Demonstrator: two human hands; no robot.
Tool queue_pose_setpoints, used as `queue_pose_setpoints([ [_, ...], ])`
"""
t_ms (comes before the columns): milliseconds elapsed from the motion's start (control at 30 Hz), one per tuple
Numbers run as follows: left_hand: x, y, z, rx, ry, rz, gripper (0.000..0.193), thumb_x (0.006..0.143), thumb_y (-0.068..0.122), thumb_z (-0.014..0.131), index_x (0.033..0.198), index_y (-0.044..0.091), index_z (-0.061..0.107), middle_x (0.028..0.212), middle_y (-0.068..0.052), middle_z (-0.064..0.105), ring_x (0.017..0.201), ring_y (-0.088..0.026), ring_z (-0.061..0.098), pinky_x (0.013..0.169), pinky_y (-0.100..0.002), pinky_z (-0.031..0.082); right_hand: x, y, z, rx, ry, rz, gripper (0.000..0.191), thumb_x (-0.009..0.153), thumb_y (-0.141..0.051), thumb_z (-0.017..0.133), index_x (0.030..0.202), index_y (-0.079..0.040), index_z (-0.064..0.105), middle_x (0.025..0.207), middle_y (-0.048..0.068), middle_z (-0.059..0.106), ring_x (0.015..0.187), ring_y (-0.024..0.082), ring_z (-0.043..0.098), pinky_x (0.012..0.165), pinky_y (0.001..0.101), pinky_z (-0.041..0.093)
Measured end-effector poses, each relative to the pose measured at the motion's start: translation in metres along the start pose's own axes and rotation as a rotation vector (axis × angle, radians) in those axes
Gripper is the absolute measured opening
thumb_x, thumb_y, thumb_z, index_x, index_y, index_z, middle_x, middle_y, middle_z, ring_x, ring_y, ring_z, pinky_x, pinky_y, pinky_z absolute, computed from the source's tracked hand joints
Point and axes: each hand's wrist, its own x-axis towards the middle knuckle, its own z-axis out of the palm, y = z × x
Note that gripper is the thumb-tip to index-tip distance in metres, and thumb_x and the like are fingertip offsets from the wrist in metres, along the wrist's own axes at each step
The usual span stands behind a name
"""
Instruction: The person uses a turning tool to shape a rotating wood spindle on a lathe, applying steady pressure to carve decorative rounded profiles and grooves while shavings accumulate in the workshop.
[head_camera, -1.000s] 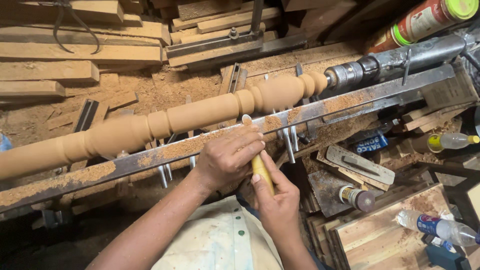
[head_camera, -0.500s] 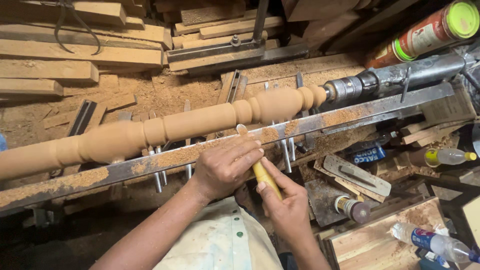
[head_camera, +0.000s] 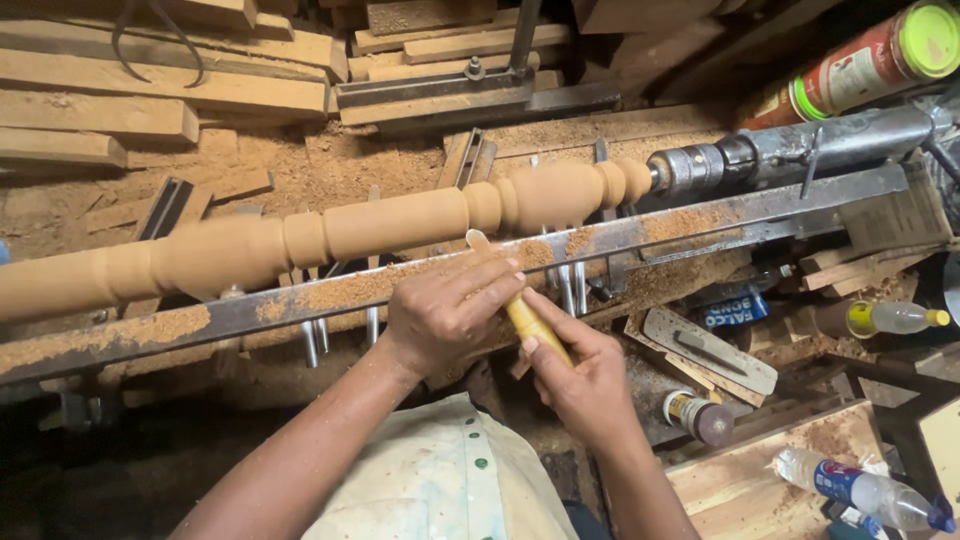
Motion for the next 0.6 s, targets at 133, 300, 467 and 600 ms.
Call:
queue_pose_setpoints([
  [133,-0.002,0.001,-0.004,0.033,-0.003,0.026,0.023,0.079,0.004,0.075,0.102,0.008,0.076,0.107,-0.008,0.076,0.099,-0.025,0.076,0.082,-0.036,0.063,-0.002,-0.004,-0.004,-0.001,-0.034,0.022,0.05,0.089,-0.005,0.068,0.139,-0.012,0.067,0.068,-0.003,0.062,0.047,0.004,0.046,0.042,0.0213,0.038],
  [300,-0.005,0.002,-0.004,0.04,0.007,0.005,0.022,0.081,0.005,0.074,0.103,0.008,0.076,0.108,-0.008,0.075,0.098,-0.025,0.076,0.079,-0.036,0.063,0.008,-0.018,-0.02,-0.032,-0.129,0.067,0.047,0.09,-0.008,0.067,0.137,-0.011,0.069,0.068,-0.003,0.061,0.047,0.004,0.045,0.041,0.0218,0.036],
  [467,-0.002,0.0,-0.003,0.069,0.006,0.004,0.022,0.08,0.006,0.076,0.102,0.009,0.076,0.108,-0.007,0.076,0.098,-0.024,0.076,0.08,-0.034,0.062,0.011,-0.019,-0.02,-0.083,-0.114,0.069,0.048,0.089,-0.009,0.068,0.137,-0.012,0.068,0.069,-0.004,0.063,0.047,0.004,0.045,0.042,0.0214,0.036],
  [600,0.002,-0.002,-0.006,0.006,-0.002,-0.007,0.024,0.08,0.012,0.081,0.102,0.006,0.074,0.107,-0.01,0.075,0.097,-0.027,0.075,0.079,-0.035,0.061,0.011,-0.011,-0.015,-0.018,-0.129,-0.018,0.05,0.09,-0.009,0.067,0.14,-0.011,0.067,0.067,-0.005,0.061,0.049,0.003,0.047,0.044,0.0202,0.039],
])
